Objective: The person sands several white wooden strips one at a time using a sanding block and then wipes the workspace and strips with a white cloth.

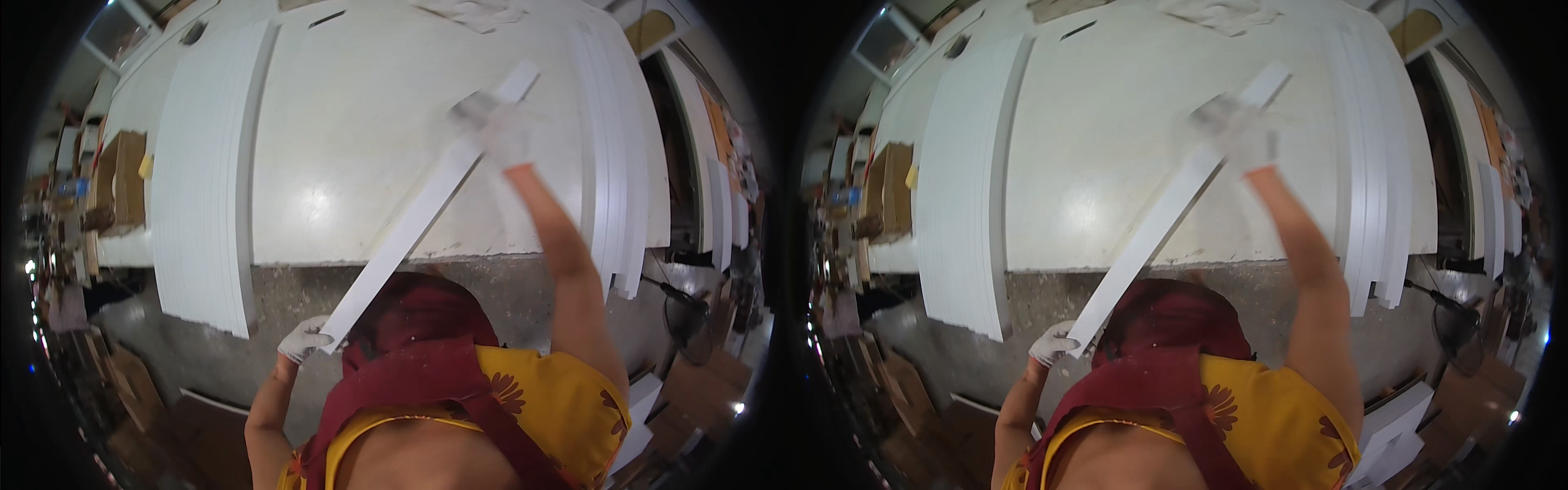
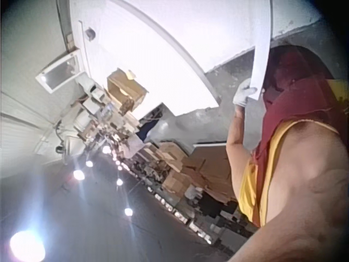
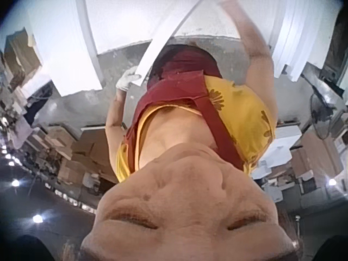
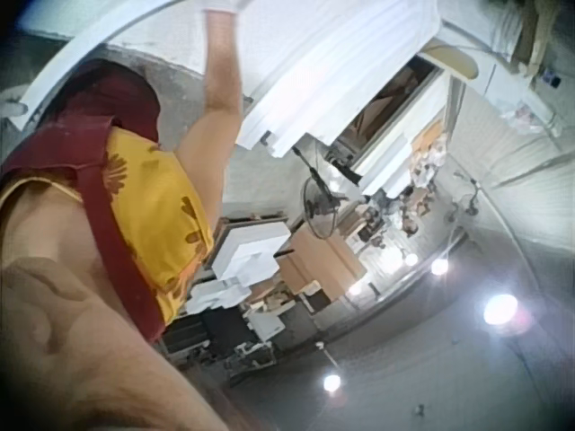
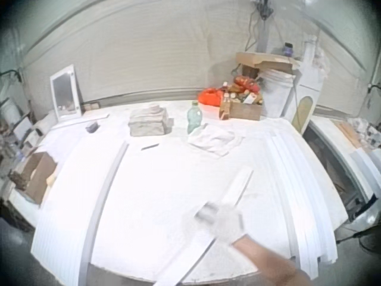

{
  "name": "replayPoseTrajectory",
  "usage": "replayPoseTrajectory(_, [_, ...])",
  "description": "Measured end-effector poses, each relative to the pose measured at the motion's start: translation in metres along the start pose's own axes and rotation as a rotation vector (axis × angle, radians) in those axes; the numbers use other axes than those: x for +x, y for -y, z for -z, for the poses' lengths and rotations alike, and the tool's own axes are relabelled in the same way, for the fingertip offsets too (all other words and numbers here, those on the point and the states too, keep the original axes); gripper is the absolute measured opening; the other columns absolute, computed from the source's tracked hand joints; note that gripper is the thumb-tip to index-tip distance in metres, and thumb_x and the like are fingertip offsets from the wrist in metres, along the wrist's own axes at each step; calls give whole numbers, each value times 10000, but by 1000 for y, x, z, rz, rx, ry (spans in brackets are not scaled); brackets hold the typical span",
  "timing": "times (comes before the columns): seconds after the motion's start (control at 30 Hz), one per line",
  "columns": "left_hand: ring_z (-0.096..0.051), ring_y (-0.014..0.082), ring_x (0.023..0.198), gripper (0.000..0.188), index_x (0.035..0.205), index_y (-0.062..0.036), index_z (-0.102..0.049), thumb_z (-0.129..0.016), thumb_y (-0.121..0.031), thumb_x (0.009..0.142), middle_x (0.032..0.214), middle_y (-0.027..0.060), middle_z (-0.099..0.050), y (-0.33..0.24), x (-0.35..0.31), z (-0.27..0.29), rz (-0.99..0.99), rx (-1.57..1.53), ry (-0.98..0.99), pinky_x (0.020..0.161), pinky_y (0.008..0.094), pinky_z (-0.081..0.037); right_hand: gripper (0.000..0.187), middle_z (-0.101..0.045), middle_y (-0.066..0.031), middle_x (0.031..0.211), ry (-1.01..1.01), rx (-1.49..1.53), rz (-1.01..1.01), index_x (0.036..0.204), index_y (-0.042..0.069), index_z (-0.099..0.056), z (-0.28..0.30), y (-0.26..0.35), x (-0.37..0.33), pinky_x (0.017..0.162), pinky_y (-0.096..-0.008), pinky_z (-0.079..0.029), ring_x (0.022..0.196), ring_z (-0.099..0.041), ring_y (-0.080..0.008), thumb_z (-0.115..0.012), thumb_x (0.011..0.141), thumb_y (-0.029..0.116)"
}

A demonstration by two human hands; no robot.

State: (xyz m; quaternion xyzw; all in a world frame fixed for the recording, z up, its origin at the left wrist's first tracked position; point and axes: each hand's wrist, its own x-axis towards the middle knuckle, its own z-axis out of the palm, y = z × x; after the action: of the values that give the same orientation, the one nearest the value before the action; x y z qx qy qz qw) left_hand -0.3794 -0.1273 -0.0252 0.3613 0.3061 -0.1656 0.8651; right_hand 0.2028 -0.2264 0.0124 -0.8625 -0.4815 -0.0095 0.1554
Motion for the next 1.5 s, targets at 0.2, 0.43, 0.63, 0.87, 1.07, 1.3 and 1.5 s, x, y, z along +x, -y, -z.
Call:
replayPoseTrajectory(0.2, [-733,215,853,484,1200,47,-655,-854,-185,824,1002,129,-740,69,-31,-27,-246,-177,-317,744,338,-598,351,-711,-61,1217,-158,-407,-98,1253,268,-707,4,5,4,896,-454,-521,1091,-659,-313,-565,988,450])
replayPoseTrajectory(0.43, [-692,179,739,347,1132,30,-668,-791,-172,879,840,108,-714,88,-13,-31,-426,-145,-313,722,311,-558,193,-626,-97,890,282,363,614,893,186,-699,-23,274,-168,696,-484,-542,819,-657,-320,-668,807,355])
replayPoseTrajectory(0.63, [-695,169,826,400,1227,23,-648,-784,-101,873,1026,115,-729,147,7,-1,-683,259,-588,772,335,-563,226,-603,-87,903,390,486,912,923,213,-702,-35,364,-220,673,-452,-494,796,-637,-299,-690,809,407])
replayPoseTrajectory(0.87, [-696,219,795,521,1328,87,-565,-655,88,814,1030,170,-686,87,-1,-31,-499,-306,-286,690,338,-569,244,-701,-86,1013,14,20,245,1007,191,-750,19,193,-135,791,-483,-533,878,-670,-314,-694,829,348])
replayPoseTrajectory(1.07, [-705,216,869,577,1393,60,-528,-676,66,835,1073,174,-694,97,8,-20,-556,-198,-397,800,351,-582,164,-632,-89,880,169,319,838,923,207,-705,-32,333,-199,659,-446,-537,820,-676,-293,-690,811,325])
replayPoseTrajectory(1.3, [-668,231,1127,723,1491,54,-445,-786,-80,867,1281,135,-664,99,-4,-22,-573,-280,-121,947,356,-549,196,-656,-97,963,233,396,772,951,209,-702,-28,314,-189,686,-465,-559,817,-681,-308,-695,789,320])
replayPoseTrajectory(1.5, [-654,220,1095,596,1508,44,-456,-565,-296,1031,1334,151,-619,79,18,-20,-562,-155,-412,928,344,-533,398,-637,-229,1315,-83,-20,-7,1177,191,-754,-6,124,-111,1044,-469,-479,1202,-600,-391,-676,892,457])
